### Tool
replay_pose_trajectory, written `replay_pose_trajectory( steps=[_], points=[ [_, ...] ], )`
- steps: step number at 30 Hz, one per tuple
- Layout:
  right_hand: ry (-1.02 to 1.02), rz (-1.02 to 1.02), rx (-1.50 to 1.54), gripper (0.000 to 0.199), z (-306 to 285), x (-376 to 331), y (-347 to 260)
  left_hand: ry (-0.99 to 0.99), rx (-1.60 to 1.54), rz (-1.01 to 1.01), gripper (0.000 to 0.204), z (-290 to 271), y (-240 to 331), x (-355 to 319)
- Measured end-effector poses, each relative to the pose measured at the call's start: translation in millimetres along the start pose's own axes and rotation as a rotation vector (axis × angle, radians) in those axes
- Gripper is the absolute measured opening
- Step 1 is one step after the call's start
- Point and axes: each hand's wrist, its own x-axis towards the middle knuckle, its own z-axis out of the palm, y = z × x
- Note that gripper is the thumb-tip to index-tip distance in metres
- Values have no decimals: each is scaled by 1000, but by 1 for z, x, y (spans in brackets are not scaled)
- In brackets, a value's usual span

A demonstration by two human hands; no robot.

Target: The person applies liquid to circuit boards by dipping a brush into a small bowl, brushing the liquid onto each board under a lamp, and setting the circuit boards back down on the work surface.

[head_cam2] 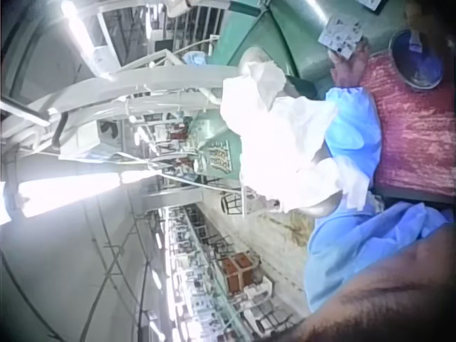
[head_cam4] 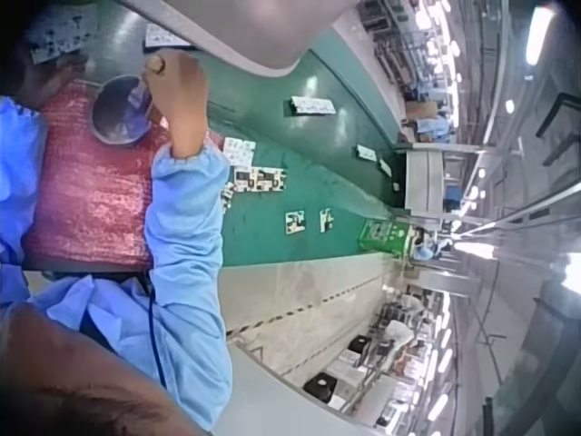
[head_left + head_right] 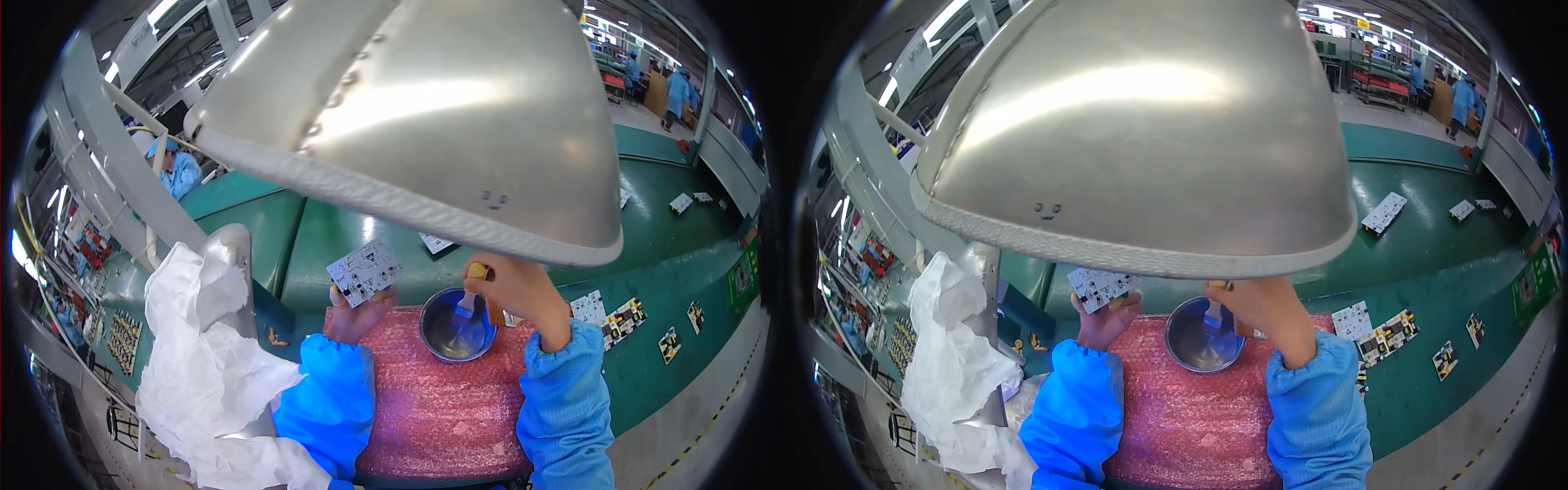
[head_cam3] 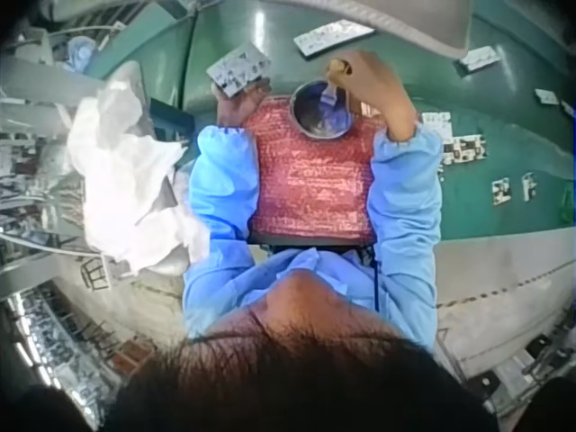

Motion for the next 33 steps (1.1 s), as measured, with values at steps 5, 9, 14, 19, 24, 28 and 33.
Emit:
replay_pose_trajectory(
  steps=[5, 9, 14, 19, 24, 28, 33],
  points=[
    [171, -40, 115, 20, -5, -4, 9, -96, -94, 4, 62, -20, 1, -7],
    [224, -84, 98, 20, -2, -1, 11, -176, -130, -114, 60, -50, 16, -16],
    [215, -44, 104, 19, -1, 0, 4, 2, -117, -23, 53, -103, 17, -46],
    [233, -99, -40, 19, -6, -3, 28, -64, 180, 7, 61, -50, 6, -17],
    [233, -104, 26, 20, -9, -6, 14, 179, -6, -47, 47, -87, 17, 10],
    [324, -256, -36, 21, 3, 0, 28, 333, 1146, 142, 21, -110, 22, 24],
    [329, -181, -48, 18, -2, -7, 27, 547, 1766, -116, 34, -91, 44, 6]
  ],
)
